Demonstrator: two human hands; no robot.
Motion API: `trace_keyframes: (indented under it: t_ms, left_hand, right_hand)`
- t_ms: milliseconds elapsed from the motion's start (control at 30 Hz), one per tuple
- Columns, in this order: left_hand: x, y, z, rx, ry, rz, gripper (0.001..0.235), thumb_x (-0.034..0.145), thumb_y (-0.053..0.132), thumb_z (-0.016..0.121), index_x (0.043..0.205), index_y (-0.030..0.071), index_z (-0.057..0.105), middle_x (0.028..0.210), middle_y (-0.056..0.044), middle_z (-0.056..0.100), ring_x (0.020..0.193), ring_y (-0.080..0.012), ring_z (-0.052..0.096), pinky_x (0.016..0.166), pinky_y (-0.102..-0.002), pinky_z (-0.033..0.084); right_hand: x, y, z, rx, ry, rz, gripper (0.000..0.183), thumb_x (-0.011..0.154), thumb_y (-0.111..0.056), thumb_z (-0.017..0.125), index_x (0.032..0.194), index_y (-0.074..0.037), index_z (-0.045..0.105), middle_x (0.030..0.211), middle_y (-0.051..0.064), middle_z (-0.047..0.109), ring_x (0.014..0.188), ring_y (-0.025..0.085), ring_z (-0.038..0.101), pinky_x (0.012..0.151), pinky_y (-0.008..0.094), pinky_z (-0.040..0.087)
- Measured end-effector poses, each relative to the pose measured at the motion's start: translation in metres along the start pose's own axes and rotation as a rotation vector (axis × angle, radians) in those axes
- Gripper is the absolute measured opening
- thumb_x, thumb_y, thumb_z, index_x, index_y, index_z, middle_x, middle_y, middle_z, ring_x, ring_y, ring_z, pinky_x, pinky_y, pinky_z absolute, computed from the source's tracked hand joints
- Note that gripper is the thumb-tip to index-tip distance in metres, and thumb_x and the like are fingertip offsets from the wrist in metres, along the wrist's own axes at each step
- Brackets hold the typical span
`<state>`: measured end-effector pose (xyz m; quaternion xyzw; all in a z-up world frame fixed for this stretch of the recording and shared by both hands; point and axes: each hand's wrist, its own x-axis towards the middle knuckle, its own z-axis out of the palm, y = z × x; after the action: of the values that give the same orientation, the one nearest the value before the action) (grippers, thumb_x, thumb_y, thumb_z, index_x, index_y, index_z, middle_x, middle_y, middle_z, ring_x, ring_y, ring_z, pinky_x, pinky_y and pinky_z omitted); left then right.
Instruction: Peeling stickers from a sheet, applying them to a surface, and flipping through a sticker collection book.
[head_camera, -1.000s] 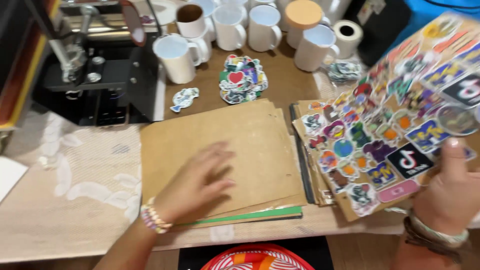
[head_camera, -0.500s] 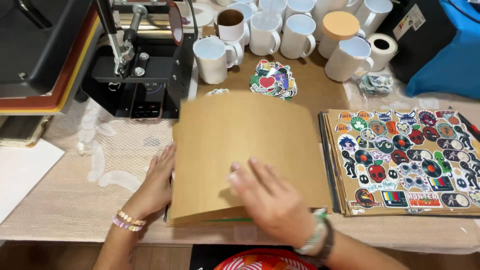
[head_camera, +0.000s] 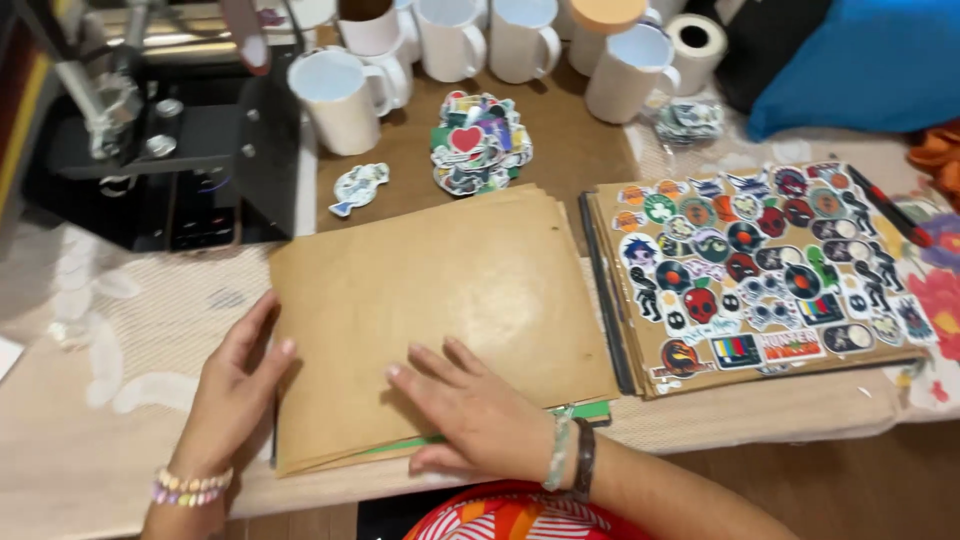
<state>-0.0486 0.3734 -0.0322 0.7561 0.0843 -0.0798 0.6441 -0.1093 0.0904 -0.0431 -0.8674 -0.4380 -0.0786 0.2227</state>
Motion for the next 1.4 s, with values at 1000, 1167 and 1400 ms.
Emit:
trace_keyframes:
  t_ms: [1000,1167,1400]
  left_hand:
    - [-0.002,-0.002,0.082,0.921,-0.501,0.610,0.070,0.092,0.045,0.053,0.152,0.012,0.038,0.165,-0.010,0.027,0.154,-0.0277,0.020,0.120,-0.045,0.017]
    - [-0.001,-0.015,0.084,0.926,-0.452,0.678,0.070,0.092,0.045,0.053,0.151,0.012,0.039,0.164,-0.013,0.028,0.153,-0.0301,0.022,0.121,-0.047,0.016]
    - [-0.004,-0.007,0.086,0.862,-0.427,0.778,0.067,0.092,0.042,0.055,0.149,0.008,0.042,0.161,-0.015,0.035,0.150,-0.0321,0.030,0.121,-0.048,0.020]
  right_hand:
    - [-0.334,0.136,-0.156,-0.436,0.724,1.488,0.087,0.072,-0.028,0.095,0.143,0.003,0.054,0.123,0.025,0.066,0.111,0.037,0.061,0.089,0.049,0.044]
    - [-0.332,0.135,-0.155,-0.583,0.682,1.459,0.082,0.073,-0.032,0.095,0.140,0.001,0.062,0.121,0.021,0.070,0.106,0.036,0.064,0.087,0.049,0.044]
    - [-0.370,0.166,-0.146,-0.665,0.796,1.282,0.068,0.070,-0.012,0.099,0.129,0.004,0.068,0.115,0.017,0.069,0.096,0.030,0.064,0.081,0.039,0.050]
